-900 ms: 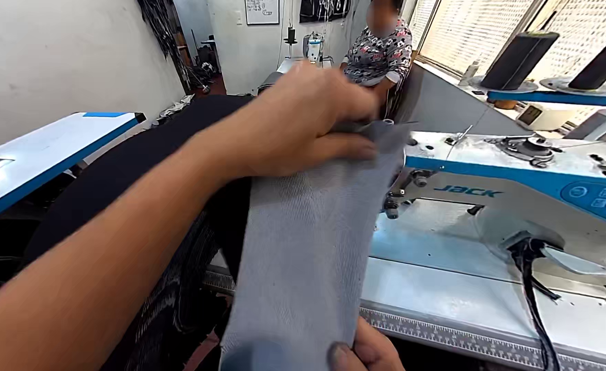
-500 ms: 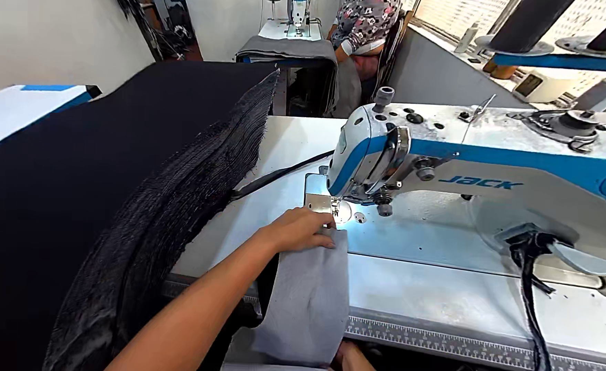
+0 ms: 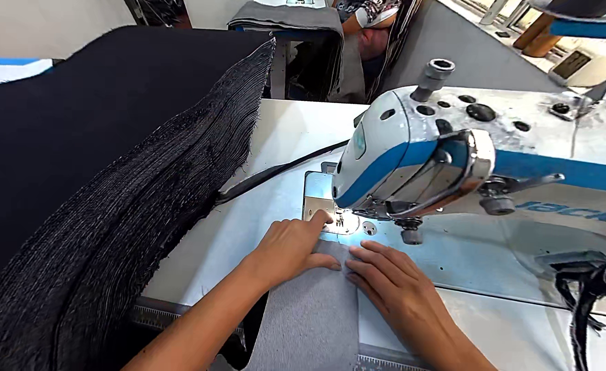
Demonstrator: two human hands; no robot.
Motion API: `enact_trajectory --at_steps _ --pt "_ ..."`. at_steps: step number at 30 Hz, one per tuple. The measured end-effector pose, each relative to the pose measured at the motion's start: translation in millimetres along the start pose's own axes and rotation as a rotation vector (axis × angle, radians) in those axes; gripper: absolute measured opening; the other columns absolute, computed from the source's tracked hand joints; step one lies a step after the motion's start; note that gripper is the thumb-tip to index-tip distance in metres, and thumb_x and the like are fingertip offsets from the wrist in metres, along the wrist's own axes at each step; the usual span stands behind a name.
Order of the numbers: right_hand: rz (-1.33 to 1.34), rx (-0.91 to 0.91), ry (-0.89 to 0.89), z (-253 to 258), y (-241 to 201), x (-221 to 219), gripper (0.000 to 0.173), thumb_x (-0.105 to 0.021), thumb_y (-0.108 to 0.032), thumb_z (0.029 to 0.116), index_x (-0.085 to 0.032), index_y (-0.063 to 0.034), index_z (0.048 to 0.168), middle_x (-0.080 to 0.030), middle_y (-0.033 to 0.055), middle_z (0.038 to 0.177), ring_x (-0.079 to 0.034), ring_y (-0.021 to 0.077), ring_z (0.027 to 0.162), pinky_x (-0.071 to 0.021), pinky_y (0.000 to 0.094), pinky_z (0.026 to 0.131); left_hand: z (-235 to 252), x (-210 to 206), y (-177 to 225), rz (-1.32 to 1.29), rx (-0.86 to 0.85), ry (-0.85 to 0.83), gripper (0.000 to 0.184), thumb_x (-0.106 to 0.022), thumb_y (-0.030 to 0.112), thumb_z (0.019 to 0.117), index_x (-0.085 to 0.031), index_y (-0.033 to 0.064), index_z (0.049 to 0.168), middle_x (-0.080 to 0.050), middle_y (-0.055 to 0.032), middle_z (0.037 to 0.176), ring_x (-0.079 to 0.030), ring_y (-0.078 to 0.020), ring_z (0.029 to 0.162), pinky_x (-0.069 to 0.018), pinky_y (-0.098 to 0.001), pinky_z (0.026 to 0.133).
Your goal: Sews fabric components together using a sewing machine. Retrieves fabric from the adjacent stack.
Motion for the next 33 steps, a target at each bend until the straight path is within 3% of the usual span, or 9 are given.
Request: enact_trajectory --at_steps 5,10,13,16,20,23,26,28,33 --pt "-0.073 0.051 -0.005 -2.7 -1.4 0.9 0.028 -0.05 -0.028 0.1079 -0.074 -0.0133 0.103 -0.072 0.0034 0.127 -0.061 0.0251 0.125 -0.0467 0.0371 0.103 -21.0 10.8 -23.1 0.021 0.103 0.112 0.053 -0.075 0.045 0.0899 -0.064 0.0071 0.126 -0.068 -0.0076 0.076 -0.069 -0.0267 0.066 -0.0562 -0.0498 0.063" --pt "-0.099 0.084 -0.016 -2.6 -0.7 0.3 0.026 -0.051 -0.026 0.1071 -0.073 -0.0144 0.102 -0.076 0.001 0.115 -0.066 0.0223 0.116 -0.0474 0.0364 0.1 -44.1 4.9 -43.2 0.012 0.101 0.304 0.039 -0.074 0.039 0.0911 -0.069 0.0086 0.115 -0.07 -0.0058 0.08 -0.069 -0.0221 0.069 -0.0579 -0.0445 0.063" --pt "-0.052 0.065 -0.003 -1.9 0.2 0.2 0.026 -0.051 -0.027 0.107 -0.073 -0.0133 0.102 -0.076 0.0026 0.112 -0.068 0.0208 0.112 -0.0483 0.0351 0.101 -54.9 15.2 -39.0 -0.14 0.153 0.175 0.068 -0.079 0.05 0.0838 -0.06 0.0094 0.134 -0.072 -0.0068 0.084 -0.07 -0.0214 0.074 -0.0575 -0.0459 0.069" --pt "0.044 0.03 0.005 -2.2 0.4 -0.2 0.027 -0.053 -0.028 0.1066 -0.074 -0.0112 0.102 -0.076 0.0044 0.11 -0.069 0.0209 0.112 -0.0511 0.0325 0.101 -73.7 22.1 -31.9 -0.449 0.247 -0.002 0.103 -0.087 0.046 0.0761 -0.03 0.018 0.158 -0.074 -0.0053 0.1 -0.072 -0.0143 0.089 -0.06 -0.0388 0.082" --pt "0.121 -0.013 -0.005 -4.3 0.7 -0.8 0.027 -0.054 -0.026 0.1058 -0.074 -0.0095 0.102 -0.076 0.0061 0.112 -0.069 0.021 0.115 -0.0522 0.0273 0.1 -111.3 4.2 -24.6 -0.779 0.377 0.059 0.121 -0.092 0.03 0.0685 -0.017 0.0242 0.162 -0.07 -0.009 0.12 -0.072 -0.0141 0.102 -0.0607 -0.0346 0.09" --pt "0.103 -0.018 -0.025 -5.0 -0.2 -0.2 0.029 -0.052 -0.027 0.1059 -0.076 -0.0092 0.102 -0.076 0.0062 0.114 -0.069 0.0215 0.115 -0.0531 0.0276 0.099 -132.0 -10.6 -13.0 -0.939 0.395 0.194 0.128 -0.095 0.024 0.0615 -0.016 0.0162 0.162 -0.072 -0.0075 0.118 -0.075 -0.0143 0.097 -0.0643 -0.0323 0.083" --pt "0.069 -0.023 -0.042 -4.6 -2.2 0.4 0.033 -0.051 -0.03 0.106 -0.076 -0.0095 0.104 -0.076 0.0055 0.115 -0.069 0.0222 0.115 -0.0542 0.0292 0.097 -144.7 -27.9 5.7 -1.064 0.252 0.309 0.132 -0.095 0.015 0.061 -0.009 0.0045 0.161 -0.054 -0.0109 0.146 -0.068 -0.0124 0.116 -0.0615 -0.031 0.094" --pt "0.065 -0.03 -0.048 -4.8 -3.1 0.3 0.034 -0.05 -0.03 0.1054 -0.076 -0.009 0.105 -0.076 0.0058 0.116 -0.069 0.0231 0.115 -0.0552 0.0303 0.096 -156.2 -44.5 19.4 -1.13 0.197 0.379 0.122 -0.092 0.01 0.0644 -0.013 -0.0059 0.155 -0.061 -0.0105 0.136 -0.07 -0.012 0.111 -0.0606 -0.0323 0.095" --pt "0.049 -0.024 -0.035 -5.5 -2.8 -1.4 0.031 -0.053 -0.028 0.1041 -0.076 -0.0078 0.102 -0.075 0.0062 0.116 -0.069 0.0228 0.116 -0.0558 0.0312 0.097 -188.3 -77.3 38.5 -1.208 0.332 0.298 0.032 -0.076 0.002 0.0859 -0.064 -0.0025 0.115 -0.076 0.0005 0.097 -0.073 -0.0064 0.09 -0.0605 -0.0302 0.086"
Point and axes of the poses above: each hand's wrist, its own z-axis towards the middle knuckle, its own x-axis out of the back of the hand, y = z × x, the point moved 2 cm from there along z, towards the middle knuckle
